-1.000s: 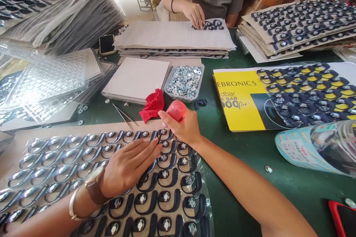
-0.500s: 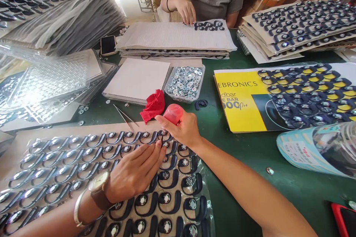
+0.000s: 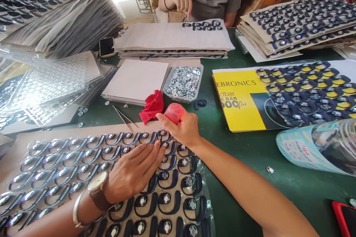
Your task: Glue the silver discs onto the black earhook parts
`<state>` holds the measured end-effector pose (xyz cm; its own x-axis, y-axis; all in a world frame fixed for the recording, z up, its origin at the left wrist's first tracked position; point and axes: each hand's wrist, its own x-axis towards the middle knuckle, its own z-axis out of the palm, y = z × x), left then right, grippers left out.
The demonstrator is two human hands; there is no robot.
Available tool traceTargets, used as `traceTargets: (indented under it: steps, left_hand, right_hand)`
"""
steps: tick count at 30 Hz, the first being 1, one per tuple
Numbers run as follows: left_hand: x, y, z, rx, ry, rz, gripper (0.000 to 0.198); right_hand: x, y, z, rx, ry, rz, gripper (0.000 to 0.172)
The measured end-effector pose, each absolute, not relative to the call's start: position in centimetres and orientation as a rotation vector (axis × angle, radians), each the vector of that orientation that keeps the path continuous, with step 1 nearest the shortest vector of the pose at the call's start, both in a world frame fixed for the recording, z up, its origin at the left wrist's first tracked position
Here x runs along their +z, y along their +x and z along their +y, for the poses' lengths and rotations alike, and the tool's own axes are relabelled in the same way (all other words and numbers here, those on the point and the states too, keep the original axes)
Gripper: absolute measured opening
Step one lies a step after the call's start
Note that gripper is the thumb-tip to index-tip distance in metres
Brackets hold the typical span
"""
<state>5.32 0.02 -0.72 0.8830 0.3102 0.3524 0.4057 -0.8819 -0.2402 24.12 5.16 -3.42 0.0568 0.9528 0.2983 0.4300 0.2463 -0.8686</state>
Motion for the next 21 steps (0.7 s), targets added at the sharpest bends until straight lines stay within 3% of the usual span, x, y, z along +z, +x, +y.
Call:
traceTargets:
  steps: [21]
  left_hand:
    - [-0.58,4.86,0.5,-0.525,-2.875,-0.619,0.029]
  right_hand:
    - [-2.82,24.3,5.27,0.618,-1.39,-1.516,0.043]
